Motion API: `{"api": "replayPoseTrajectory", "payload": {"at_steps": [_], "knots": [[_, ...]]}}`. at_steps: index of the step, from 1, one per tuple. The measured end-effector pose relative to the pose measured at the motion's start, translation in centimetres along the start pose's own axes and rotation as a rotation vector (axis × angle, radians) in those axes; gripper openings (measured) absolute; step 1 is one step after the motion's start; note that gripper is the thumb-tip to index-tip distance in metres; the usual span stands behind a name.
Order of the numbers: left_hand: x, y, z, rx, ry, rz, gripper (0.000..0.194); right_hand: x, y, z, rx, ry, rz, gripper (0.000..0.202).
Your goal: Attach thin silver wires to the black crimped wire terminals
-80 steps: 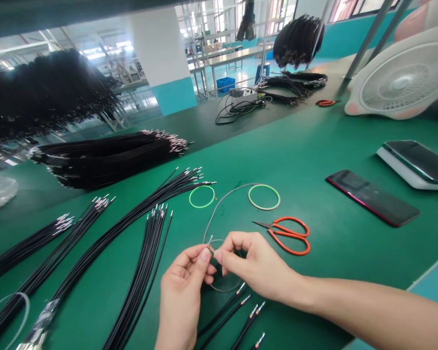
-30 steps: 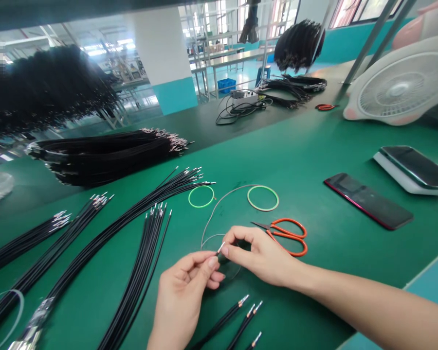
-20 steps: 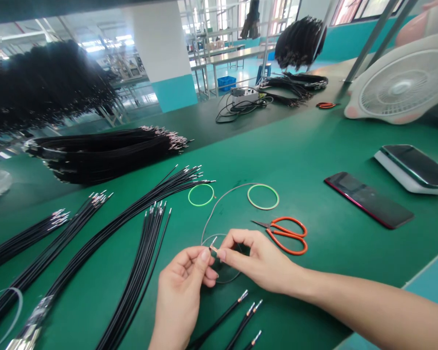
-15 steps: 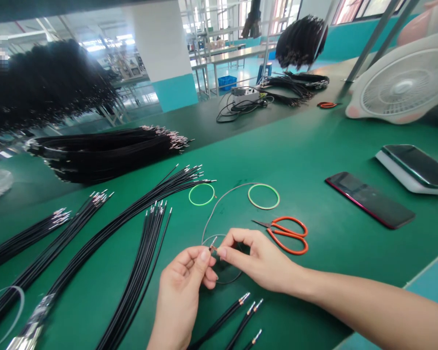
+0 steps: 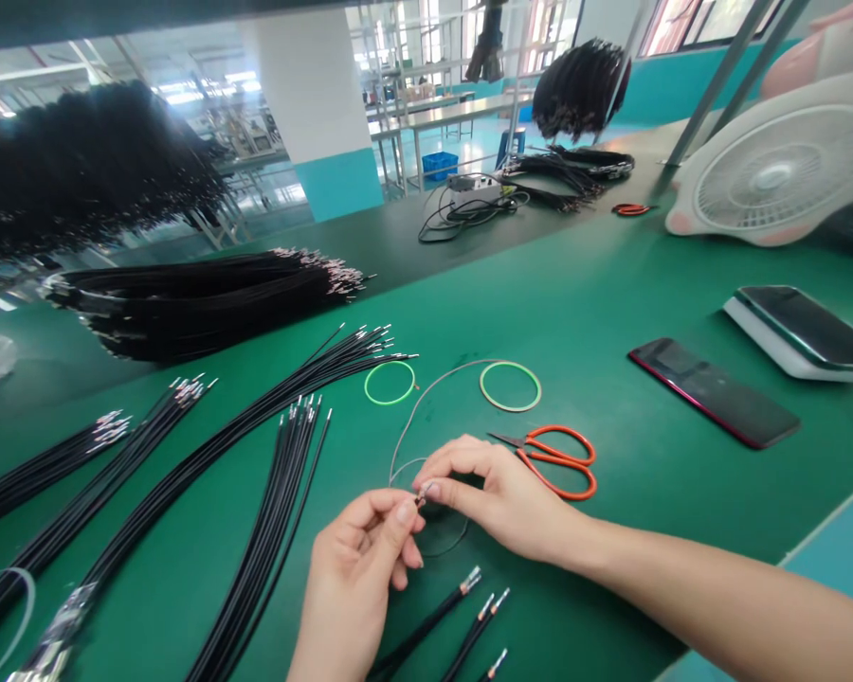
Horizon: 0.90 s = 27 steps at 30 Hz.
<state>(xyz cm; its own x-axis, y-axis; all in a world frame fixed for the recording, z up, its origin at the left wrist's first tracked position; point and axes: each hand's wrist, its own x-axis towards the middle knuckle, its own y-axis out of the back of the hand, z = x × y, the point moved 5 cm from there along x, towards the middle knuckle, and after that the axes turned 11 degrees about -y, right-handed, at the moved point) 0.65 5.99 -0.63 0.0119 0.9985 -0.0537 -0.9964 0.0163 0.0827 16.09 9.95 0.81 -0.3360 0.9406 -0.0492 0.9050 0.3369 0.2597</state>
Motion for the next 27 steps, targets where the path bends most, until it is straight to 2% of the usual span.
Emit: {"api": "replayPoseTrajectory", "payload": {"at_steps": [3,5,6,8,11,14,18,24,27], "knots": [[0.0,0.1,0.8,0.197,-0.197,0.027,0.013,-0.1,1.9,-0.4,-0.105,0.047,0.160,0.021],[-0.1,0.0,1.6,0.325,-0.375,0.030,0.010,-0.3,3.0,-0.6,-0.106,0.005,0.190,0.017],[-0.3,-0.1,2.0,0.384,-0.463,0.026,0.010,-0.3,3.1,-0.5,-0.085,-0.047,0.139,0.018],[-0.5,-0.3,2.6,0.479,-0.623,-0.008,0.013,-0.4,2.6,-0.2,-0.016,-0.179,-0.044,0.033],[-0.9,-0.6,3.0,0.561,-0.799,-0.120,0.019,-0.8,1.4,0.1,0.101,-0.302,-0.266,0.043],[-1.3,-0.8,3.0,0.600,-0.876,-0.211,0.024,-0.8,0.7,0.4,0.194,-0.358,-0.316,0.043],[-1.5,-1.0,3.2,0.620,-0.907,-0.233,0.025,-0.8,0.4,0.7,0.269,-0.407,-0.311,0.041],[-1.8,-1.3,3.6,0.692,-1.003,-0.280,0.027,-0.7,0.3,0.5,0.323,-0.332,-0.297,0.037],[-1.9,-1.4,3.7,0.737,-1.016,-0.255,0.027,-0.8,0.3,0.5,0.303,-0.294,-0.273,0.036]]}}
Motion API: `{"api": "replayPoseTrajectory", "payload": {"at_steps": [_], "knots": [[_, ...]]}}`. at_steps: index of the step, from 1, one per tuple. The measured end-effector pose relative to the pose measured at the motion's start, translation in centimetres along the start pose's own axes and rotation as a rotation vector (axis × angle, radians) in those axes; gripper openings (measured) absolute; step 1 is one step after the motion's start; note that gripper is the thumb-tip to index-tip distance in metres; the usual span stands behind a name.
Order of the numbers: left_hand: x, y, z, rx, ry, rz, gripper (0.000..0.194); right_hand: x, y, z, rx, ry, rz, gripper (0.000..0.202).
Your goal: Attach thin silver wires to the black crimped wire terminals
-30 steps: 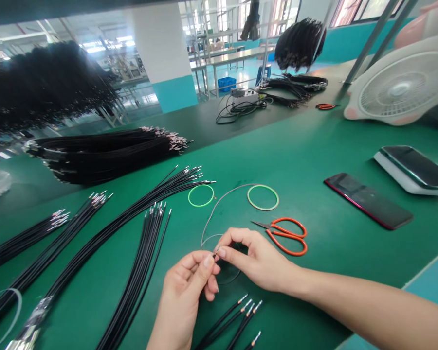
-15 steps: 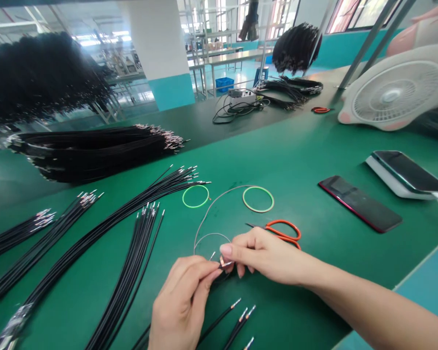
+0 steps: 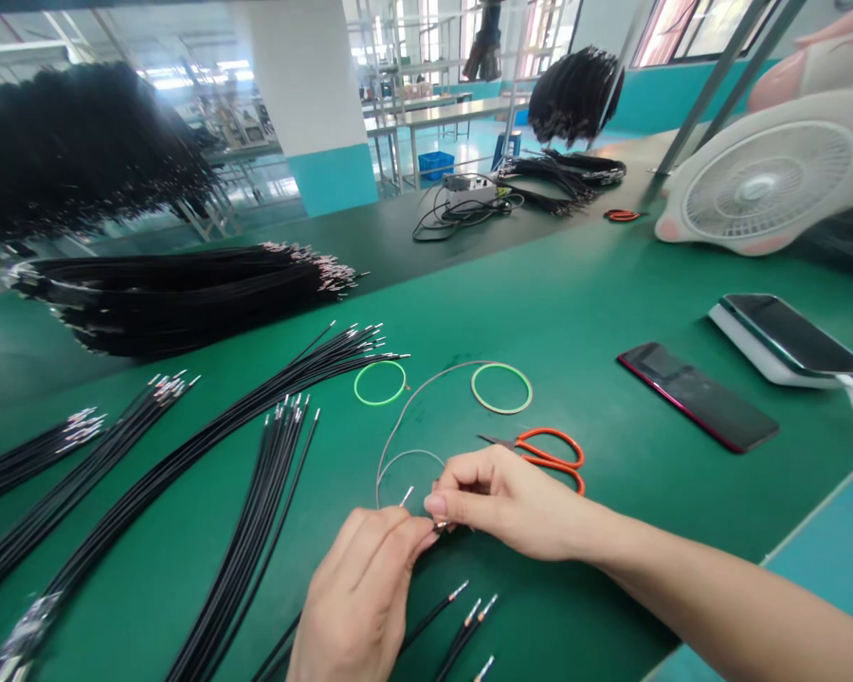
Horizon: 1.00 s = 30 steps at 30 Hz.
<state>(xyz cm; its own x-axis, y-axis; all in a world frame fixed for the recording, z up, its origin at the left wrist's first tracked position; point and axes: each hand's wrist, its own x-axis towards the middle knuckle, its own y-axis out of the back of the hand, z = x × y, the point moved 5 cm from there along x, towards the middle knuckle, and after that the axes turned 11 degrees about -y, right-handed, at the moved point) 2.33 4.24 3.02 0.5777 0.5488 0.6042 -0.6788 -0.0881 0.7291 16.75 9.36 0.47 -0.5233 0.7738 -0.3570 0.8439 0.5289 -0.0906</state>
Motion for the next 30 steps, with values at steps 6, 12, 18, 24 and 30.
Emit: {"api": "replayPoseTrajectory", "payload": {"at_steps": [6,12,18,24,30], "knots": [[0.0,-0.7,0.3,0.041,0.080,-0.049,0.023,-0.2,0.1,-0.5,-0.213,0.082,0.040,0.029],[-0.4,-1.1,-0.1,0.017,0.130,-0.082,0.023,-0.3,0.0,-0.9,-0.310,0.112,0.063,0.028],[-0.8,-1.8,-0.7,-0.059,0.259,-0.086,0.019,-0.1,0.0,-0.5,-0.335,0.114,0.082,0.028],[-0.9,-2.1,-1.3,-0.164,0.415,-0.064,0.019,-0.1,0.4,-1.0,-0.498,0.195,0.008,0.025],[-0.9,-2.3,-1.7,-0.257,0.549,-0.051,0.023,-0.3,0.9,-1.5,-0.618,0.283,-0.012,0.017]]}}
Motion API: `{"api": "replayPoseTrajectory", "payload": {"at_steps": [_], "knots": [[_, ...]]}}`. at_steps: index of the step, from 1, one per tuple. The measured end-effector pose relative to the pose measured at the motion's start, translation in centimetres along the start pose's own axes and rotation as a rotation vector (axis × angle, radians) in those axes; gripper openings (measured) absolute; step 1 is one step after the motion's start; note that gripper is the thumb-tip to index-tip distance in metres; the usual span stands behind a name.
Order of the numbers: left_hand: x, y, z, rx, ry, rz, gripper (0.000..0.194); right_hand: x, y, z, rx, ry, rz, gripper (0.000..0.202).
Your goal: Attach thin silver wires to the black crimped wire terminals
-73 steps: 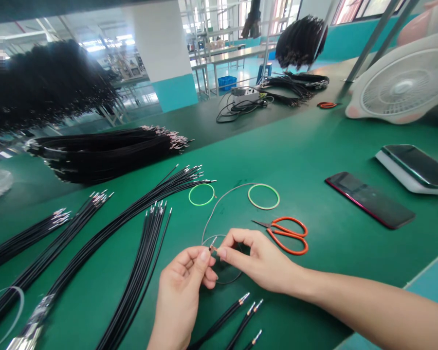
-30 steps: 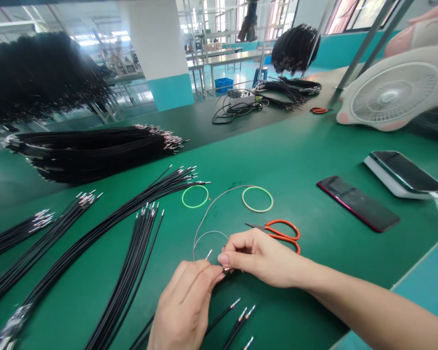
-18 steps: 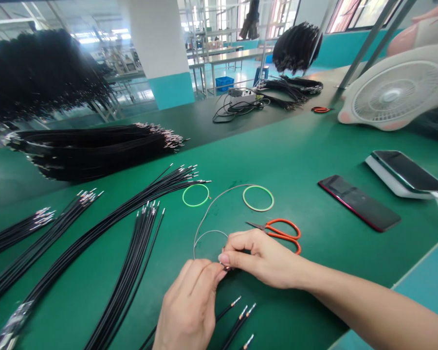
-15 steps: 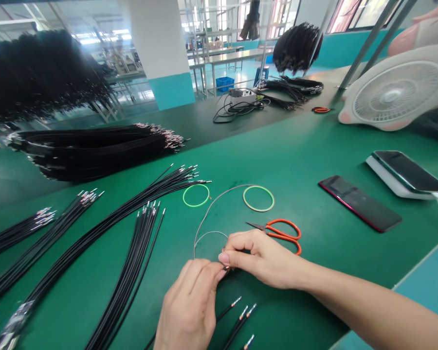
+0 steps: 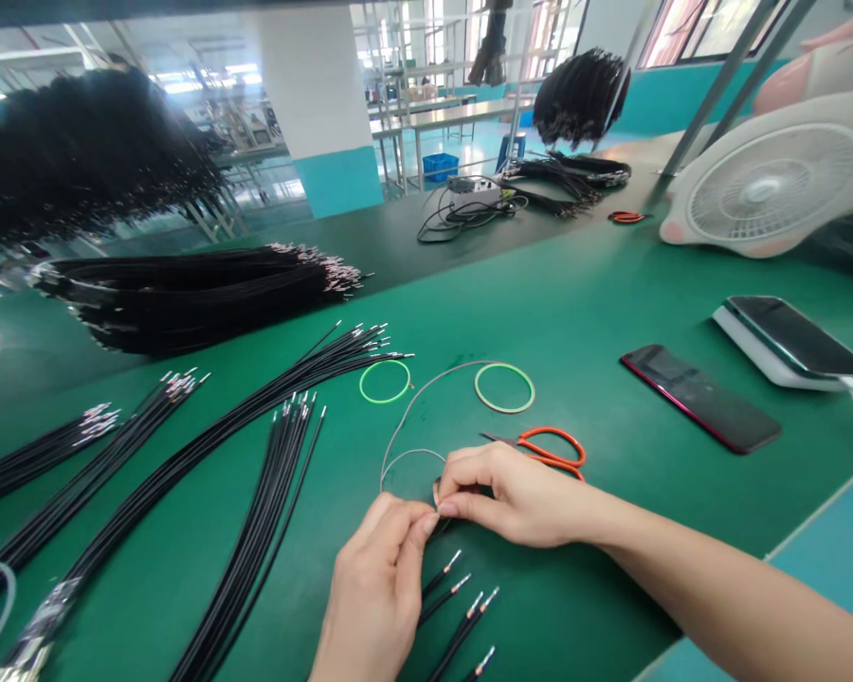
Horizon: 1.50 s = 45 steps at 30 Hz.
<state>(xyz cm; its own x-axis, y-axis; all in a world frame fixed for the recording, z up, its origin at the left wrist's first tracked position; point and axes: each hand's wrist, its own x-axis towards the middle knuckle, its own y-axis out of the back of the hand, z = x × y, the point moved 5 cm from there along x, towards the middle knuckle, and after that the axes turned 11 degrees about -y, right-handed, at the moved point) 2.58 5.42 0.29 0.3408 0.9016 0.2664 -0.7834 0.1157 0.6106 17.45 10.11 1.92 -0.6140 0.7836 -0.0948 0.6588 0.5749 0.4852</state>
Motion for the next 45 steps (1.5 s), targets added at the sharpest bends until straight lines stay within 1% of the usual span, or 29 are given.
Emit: {"api": "replayPoseTrajectory", "payload": {"at_steps": [1,3,6,8,10,12,15,16,17,19,22,23,25,27,28,31,33,34,36,39,45], "knots": [[0.1,-0.1,-0.2,-0.026,0.045,0.005,0.024,0.0,0.0,0.0,-0.013,0.003,0.013,0.017],[0.3,-0.3,-1.0,-0.123,0.180,0.007,0.025,0.1,-0.1,0.1,-0.043,-0.005,0.039,0.017],[0.5,-0.9,-2.1,-0.343,0.402,-0.018,0.031,0.4,-0.3,0.0,-0.092,-0.013,0.062,0.017],[0.6,-1.2,-2.5,-0.456,0.488,-0.024,0.034,0.4,-0.2,-0.2,-0.131,-0.011,0.058,0.019],[0.7,-1.2,-2.6,-0.513,0.526,-0.006,0.036,0.2,0.5,-0.2,-0.183,-0.034,0.053,0.025],[0.7,-1.3,-2.7,-0.541,0.535,-0.001,0.037,-0.4,1.9,0.2,-0.242,-0.093,0.090,0.029],[0.7,-1.4,-2.9,-0.565,0.529,-0.014,0.039,-2.0,4.7,1.7,-0.342,-0.214,0.209,0.021],[0.7,-1.4,-2.9,-0.573,0.529,-0.021,0.039,-2.5,5.3,2.5,-0.389,-0.268,0.215,0.018],[0.7,-1.5,-3.0,-0.581,0.530,-0.026,0.040,-3.1,5.8,3.3,-0.427,-0.322,0.208,0.016],[0.8,-1.7,-3.0,-0.594,0.530,-0.035,0.041,-4.0,6.3,4.8,-0.450,-0.388,0.201,0.024],[0.9,-1.9,-3.0,-0.601,0.524,-0.037,0.040,-4.7,6.6,6.0,-0.412,-0.410,0.197,0.028],[0.8,-2.0,-3.0,-0.601,0.519,-0.034,0.040,-4.8,6.6,6.1,-0.398,-0.403,0.180,0.030],[0.8,-2.1,-2.8,-0.600,0.506,-0.022,0.038,-4.9,6.7,5.8,-0.375,-0.378,0.117,0.041],[0.7,-2.2,-2.7,-0.600,0.493,-0.007,0.036,-4.9,6.8,5.0,-0.358,-0.340,0.053,0.051],[0.7,-2.2,-2.6,-0.600,0.487,-0.001,0.034,-4.9,6.7,4.4,-0.346,-0.313,0.026,0.052],[0.8,-2.2,-2.5,-0.605,0.483,0.010,0.031,-4.7,5.8,2.6,-0.340,-0.212,-0.026,0.037],[0.9,-2.3,-2.4,-0.612,0.487,0.011,0.029,-4.4,4.8,1.6,-0.437,-0.155,-0.027,0.027],[0.9,-2.3,-2.4,-0.617,0.489,0.006,0.029,-4.2,4.3,1.3,-0.514,-0.134,-0.016,0.026],[1.0,-2.3,-2.3,-0.631,0.495,-0.008,0.027,-3.7,3.5,0.9,-0.656,-0.090,0.016,0.030],[1.1,-2.4,-2.1,-0.648,0.502,-0.026,0.025,-3.1,2.9,0.7,-0.751,-0.040,0.041,0.032],[1.0,-2.5,-2.1,-0.658,0.508,-0.044,0.025,-2.5,2.4,0.7,-0.836,-0.037,-0.044,0.035]]}}
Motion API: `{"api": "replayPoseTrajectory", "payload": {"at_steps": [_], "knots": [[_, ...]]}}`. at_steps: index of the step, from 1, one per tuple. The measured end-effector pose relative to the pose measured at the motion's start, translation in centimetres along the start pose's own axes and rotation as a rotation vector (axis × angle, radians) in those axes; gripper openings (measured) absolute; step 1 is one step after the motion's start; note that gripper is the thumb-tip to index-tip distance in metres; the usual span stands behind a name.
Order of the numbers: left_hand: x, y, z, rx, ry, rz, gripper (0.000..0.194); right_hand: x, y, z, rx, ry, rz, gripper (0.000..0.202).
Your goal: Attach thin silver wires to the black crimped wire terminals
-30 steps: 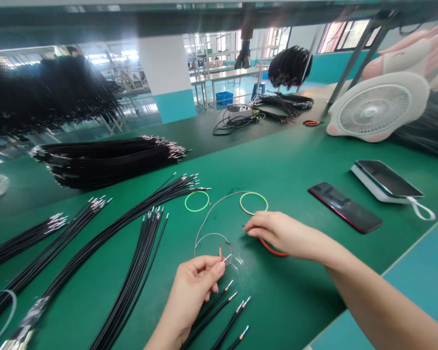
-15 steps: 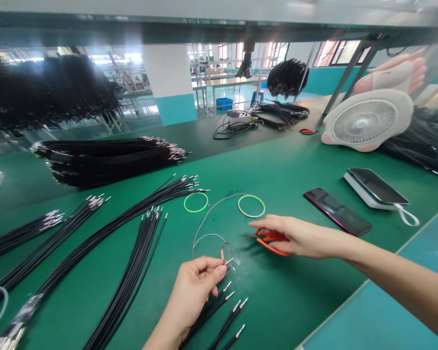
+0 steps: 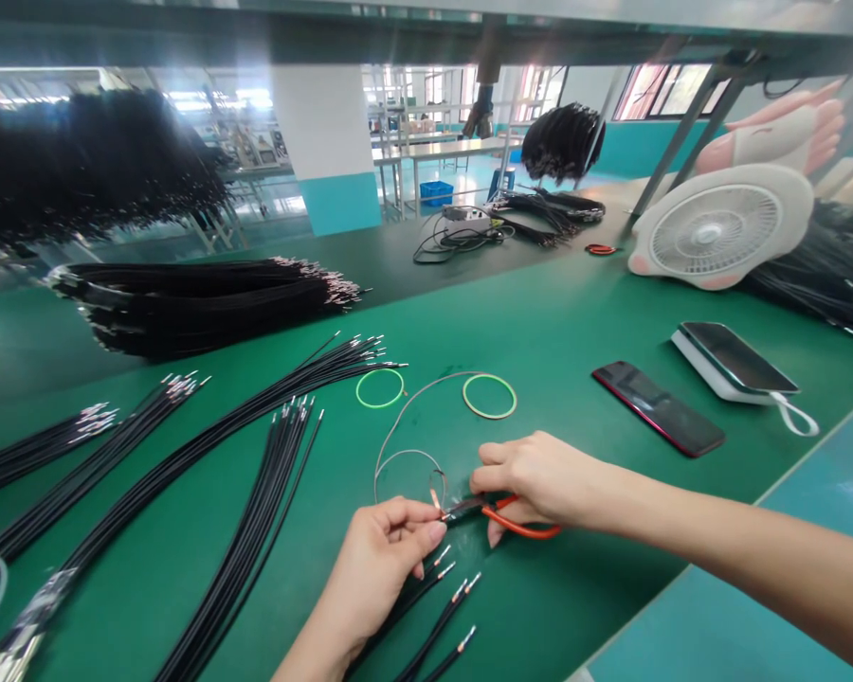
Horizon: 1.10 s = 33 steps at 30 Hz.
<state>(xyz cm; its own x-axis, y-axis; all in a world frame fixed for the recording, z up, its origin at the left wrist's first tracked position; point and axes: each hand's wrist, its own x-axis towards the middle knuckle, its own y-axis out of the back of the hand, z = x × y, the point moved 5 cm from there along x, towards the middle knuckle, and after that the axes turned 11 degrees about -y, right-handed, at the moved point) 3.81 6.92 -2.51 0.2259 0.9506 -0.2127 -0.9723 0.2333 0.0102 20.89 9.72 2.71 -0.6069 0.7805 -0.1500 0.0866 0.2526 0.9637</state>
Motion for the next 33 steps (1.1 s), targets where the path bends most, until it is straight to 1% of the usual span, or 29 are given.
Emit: {"api": "replayPoseTrajectory", "payload": {"at_steps": [3,8,17,24,29,31,33], "knots": [[0.09,0.00,-0.15,0.002,0.012,-0.006,0.026,0.08,-0.02,-0.04,-0.008,0.022,-0.022,0.038],[0.20,0.04,-0.30,0.003,0.019,-0.011,0.027,0.12,-0.04,-0.07,-0.022,0.052,-0.011,0.039],[-0.02,-0.01,-0.40,0.012,0.019,-0.026,0.023,0.25,-0.02,-0.46,-0.050,0.098,0.017,0.034],[0.15,0.06,-0.38,0.013,0.008,-0.018,0.026,0.33,-0.22,-0.38,-0.099,0.119,0.033,0.027],[0.22,0.00,-0.48,0.022,0.002,-0.029,0.025,0.41,-0.25,-0.71,-0.149,0.163,0.063,0.026],[0.18,-0.02,-0.49,0.027,-0.004,-0.032,0.024,0.32,-0.16,-0.63,-0.141,0.132,0.075,0.025],[0.02,-0.04,-0.42,0.031,-0.010,-0.034,0.024,0.09,-0.12,0.01,-0.138,0.036,0.091,0.021]]}}
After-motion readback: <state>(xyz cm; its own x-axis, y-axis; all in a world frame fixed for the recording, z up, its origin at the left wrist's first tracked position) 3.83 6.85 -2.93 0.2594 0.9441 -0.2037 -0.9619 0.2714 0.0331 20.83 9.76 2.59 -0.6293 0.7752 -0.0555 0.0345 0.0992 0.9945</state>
